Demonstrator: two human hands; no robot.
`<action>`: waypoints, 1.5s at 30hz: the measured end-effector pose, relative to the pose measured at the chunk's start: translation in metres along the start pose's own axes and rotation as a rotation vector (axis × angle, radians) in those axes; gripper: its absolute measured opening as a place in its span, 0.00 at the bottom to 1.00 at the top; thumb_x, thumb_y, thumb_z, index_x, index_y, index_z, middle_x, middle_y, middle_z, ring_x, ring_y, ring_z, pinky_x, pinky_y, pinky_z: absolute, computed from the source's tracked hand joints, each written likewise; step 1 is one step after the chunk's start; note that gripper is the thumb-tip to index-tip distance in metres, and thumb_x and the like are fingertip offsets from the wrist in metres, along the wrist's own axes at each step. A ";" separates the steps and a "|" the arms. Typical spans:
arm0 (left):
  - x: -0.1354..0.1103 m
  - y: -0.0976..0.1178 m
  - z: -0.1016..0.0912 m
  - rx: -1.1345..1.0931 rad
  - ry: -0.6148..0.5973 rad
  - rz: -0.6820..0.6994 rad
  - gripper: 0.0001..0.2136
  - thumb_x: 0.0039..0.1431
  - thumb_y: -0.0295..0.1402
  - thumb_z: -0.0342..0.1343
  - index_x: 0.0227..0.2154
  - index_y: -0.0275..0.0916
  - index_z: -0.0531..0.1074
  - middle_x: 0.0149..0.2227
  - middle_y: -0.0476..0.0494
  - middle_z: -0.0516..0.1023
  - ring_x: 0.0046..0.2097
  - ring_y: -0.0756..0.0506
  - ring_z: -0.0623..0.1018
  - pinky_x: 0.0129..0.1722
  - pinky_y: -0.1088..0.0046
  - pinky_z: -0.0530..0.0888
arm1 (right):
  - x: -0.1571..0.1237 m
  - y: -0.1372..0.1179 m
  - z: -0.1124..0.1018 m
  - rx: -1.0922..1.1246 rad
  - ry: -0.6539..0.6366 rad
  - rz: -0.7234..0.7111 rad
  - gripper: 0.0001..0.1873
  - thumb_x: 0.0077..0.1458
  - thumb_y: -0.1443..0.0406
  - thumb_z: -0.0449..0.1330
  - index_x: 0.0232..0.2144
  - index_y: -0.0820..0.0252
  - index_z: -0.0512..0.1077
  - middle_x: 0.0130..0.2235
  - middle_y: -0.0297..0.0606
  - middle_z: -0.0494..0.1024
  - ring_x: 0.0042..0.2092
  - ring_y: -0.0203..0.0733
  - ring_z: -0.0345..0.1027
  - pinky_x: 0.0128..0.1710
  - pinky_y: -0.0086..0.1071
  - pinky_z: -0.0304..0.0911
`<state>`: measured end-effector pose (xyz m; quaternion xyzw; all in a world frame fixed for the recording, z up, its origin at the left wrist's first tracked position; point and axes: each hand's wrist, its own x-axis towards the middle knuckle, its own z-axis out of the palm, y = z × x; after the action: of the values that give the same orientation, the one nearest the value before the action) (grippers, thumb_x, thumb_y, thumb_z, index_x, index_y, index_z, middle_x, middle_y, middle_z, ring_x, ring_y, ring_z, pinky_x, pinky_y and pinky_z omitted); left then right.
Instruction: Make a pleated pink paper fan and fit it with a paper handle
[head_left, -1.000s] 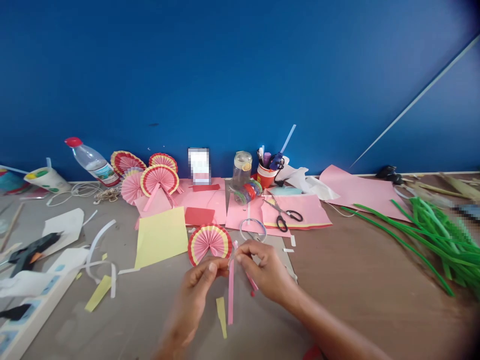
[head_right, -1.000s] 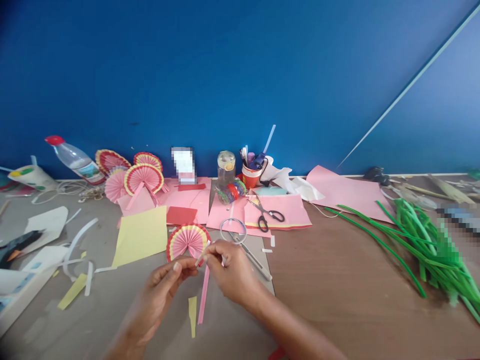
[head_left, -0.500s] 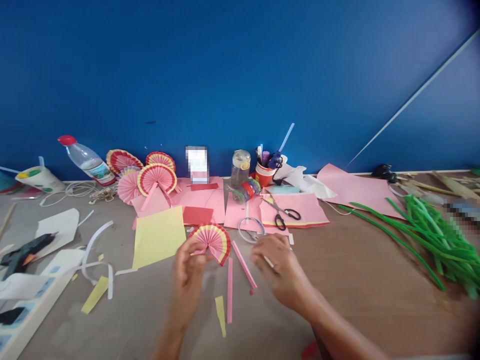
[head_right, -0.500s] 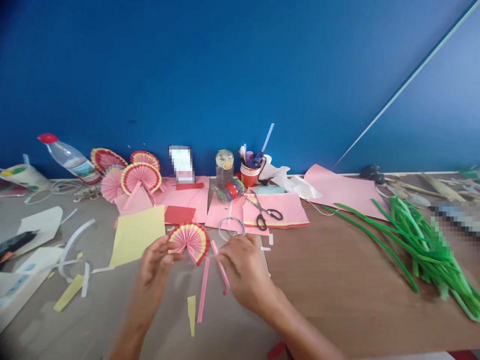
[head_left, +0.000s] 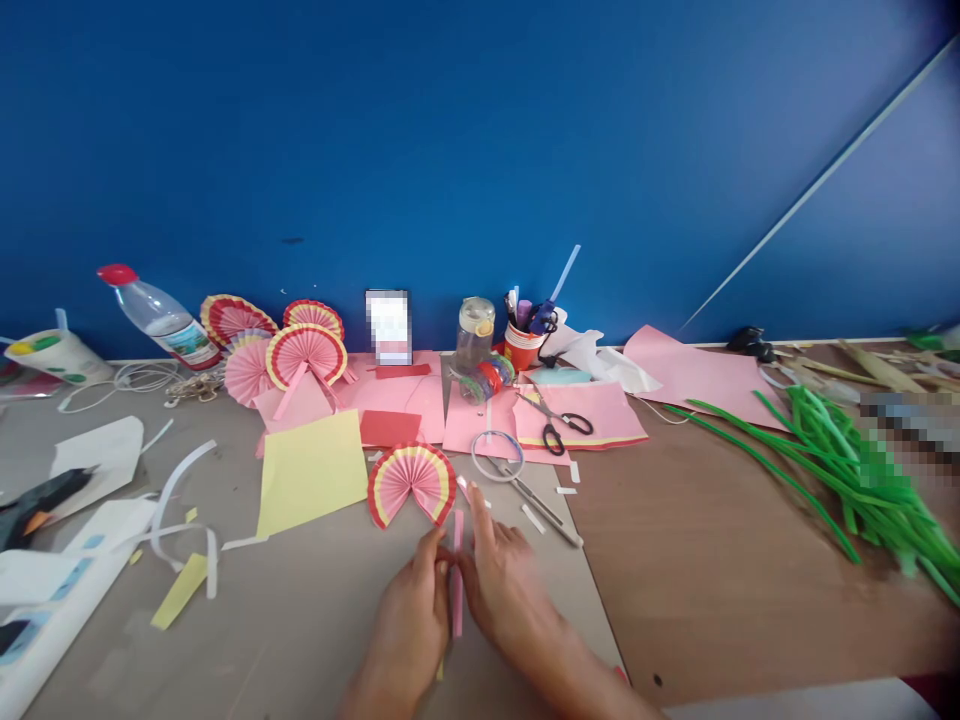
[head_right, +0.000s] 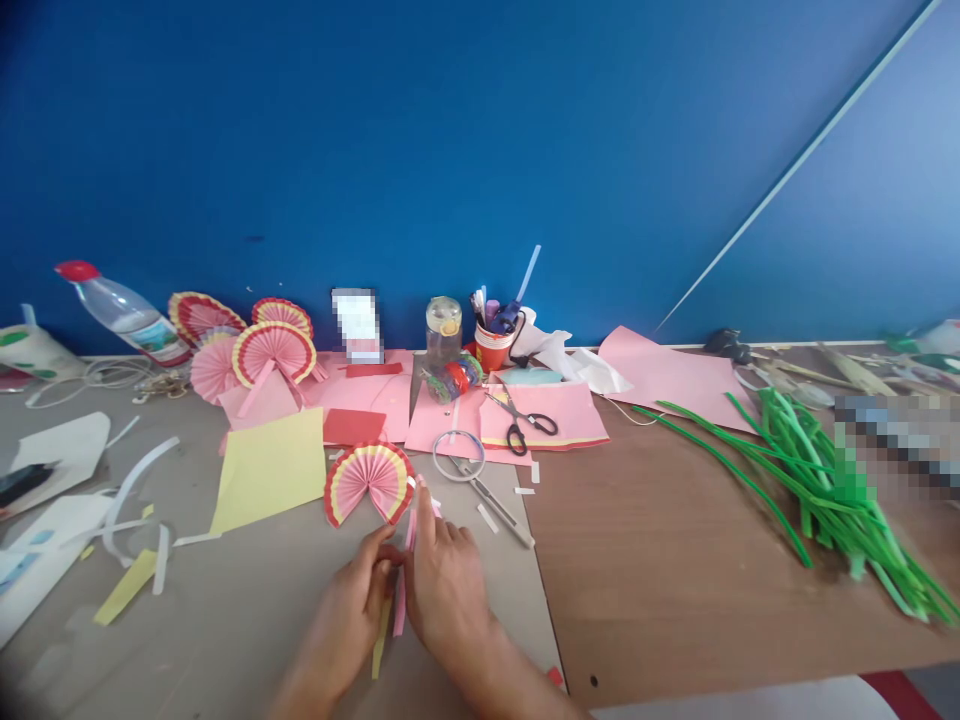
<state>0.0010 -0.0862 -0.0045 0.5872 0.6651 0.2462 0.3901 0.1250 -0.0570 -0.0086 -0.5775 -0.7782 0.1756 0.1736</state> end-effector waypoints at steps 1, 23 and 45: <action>0.000 -0.001 -0.001 -0.033 -0.002 -0.016 0.18 0.59 0.30 0.41 0.52 0.38 0.61 0.37 0.41 0.79 0.34 0.46 0.78 0.33 0.72 0.71 | 0.002 -0.002 0.000 -0.046 0.015 -0.004 0.39 0.47 0.75 0.50 0.62 0.63 0.46 0.36 0.46 0.77 0.34 0.48 0.71 0.33 0.38 0.63; 0.022 0.019 -0.020 -0.559 0.131 -0.018 0.11 0.53 0.39 0.54 0.23 0.37 0.68 0.20 0.53 0.65 0.24 0.52 0.65 0.26 0.78 0.64 | -0.006 0.003 -0.014 0.752 0.138 0.075 0.37 0.50 0.69 0.55 0.60 0.54 0.47 0.42 0.39 0.70 0.40 0.40 0.66 0.42 0.36 0.63; 0.031 0.020 -0.010 -0.536 0.290 0.022 0.10 0.54 0.39 0.54 0.25 0.37 0.70 0.22 0.52 0.68 0.26 0.52 0.68 0.27 0.77 0.66 | 0.003 -0.005 -0.036 1.030 0.253 0.103 0.06 0.50 0.62 0.59 0.25 0.57 0.72 0.38 0.38 0.67 0.43 0.42 0.62 0.42 0.34 0.61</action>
<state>0.0041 -0.0509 0.0096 0.4292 0.6187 0.4985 0.4295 0.1371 -0.0529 0.0255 -0.4715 -0.5349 0.4721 0.5183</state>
